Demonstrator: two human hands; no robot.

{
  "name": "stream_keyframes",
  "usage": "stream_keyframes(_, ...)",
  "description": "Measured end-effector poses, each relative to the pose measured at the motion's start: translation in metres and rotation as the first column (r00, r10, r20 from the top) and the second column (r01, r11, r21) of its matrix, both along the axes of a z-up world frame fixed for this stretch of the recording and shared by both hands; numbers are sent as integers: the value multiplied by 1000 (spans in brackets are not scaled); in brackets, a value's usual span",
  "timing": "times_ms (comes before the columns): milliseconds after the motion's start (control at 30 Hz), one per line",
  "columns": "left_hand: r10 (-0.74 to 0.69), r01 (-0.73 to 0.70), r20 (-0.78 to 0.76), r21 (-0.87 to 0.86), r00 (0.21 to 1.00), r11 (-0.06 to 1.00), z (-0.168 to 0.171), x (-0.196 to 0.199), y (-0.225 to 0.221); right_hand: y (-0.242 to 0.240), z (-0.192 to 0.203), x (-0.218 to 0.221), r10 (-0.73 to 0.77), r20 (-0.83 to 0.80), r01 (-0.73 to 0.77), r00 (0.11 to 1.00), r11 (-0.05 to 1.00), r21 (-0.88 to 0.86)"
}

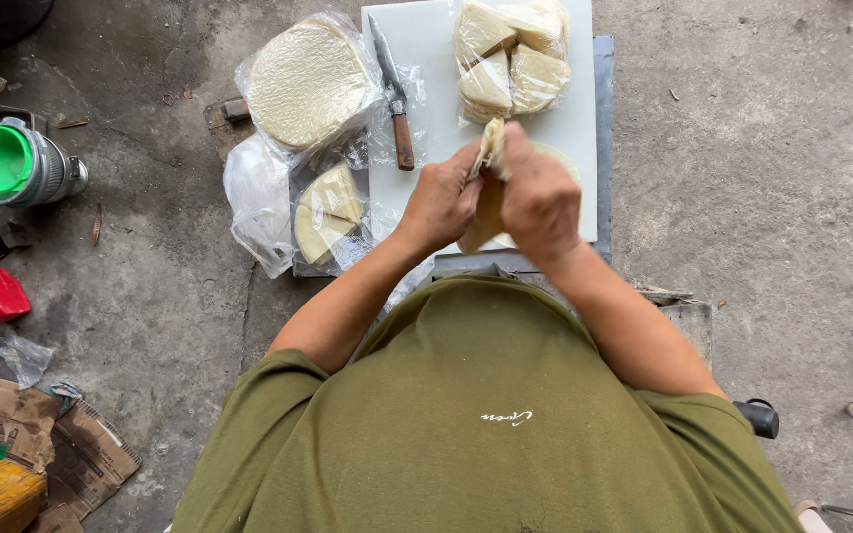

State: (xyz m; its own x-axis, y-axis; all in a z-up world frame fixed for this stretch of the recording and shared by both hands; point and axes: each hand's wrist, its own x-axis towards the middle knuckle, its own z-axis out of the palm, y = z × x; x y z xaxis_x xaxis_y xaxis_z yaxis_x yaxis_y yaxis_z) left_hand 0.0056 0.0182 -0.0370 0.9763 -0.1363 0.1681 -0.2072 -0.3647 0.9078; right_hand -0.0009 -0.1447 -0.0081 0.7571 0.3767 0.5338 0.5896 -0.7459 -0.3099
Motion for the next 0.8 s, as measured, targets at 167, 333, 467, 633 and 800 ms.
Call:
stream_keyframes(167, 66, -60, -129, 53, 989, 997, -1, -2, 1, 2, -2, 0, 50, 177, -51, 983, 999, 1)
stream_keyframes(333, -28, 30, -206, 6, 978, 1000, -23, -9, 12, -21, -12, 36, 121, -231, -67, 965, 971, 231)
stream_keyframes(467, 62, -164, -274, -369, 960, 915, -62, -7, 18, -17, -45, 43, -58, 105, 51, 993, 996, 74)
stream_keyframes(633, 263, -354, -359, -214, 895, 911, -106, -29, 21, 20, -105, 29, 352, -745, 292, 567, 760, 582)
stream_keyframes(800, 237, -260, -385, -8, 892, 966, -113, -38, 24, 42, -127, 38, 541, -797, 521, 268, 615, 592)
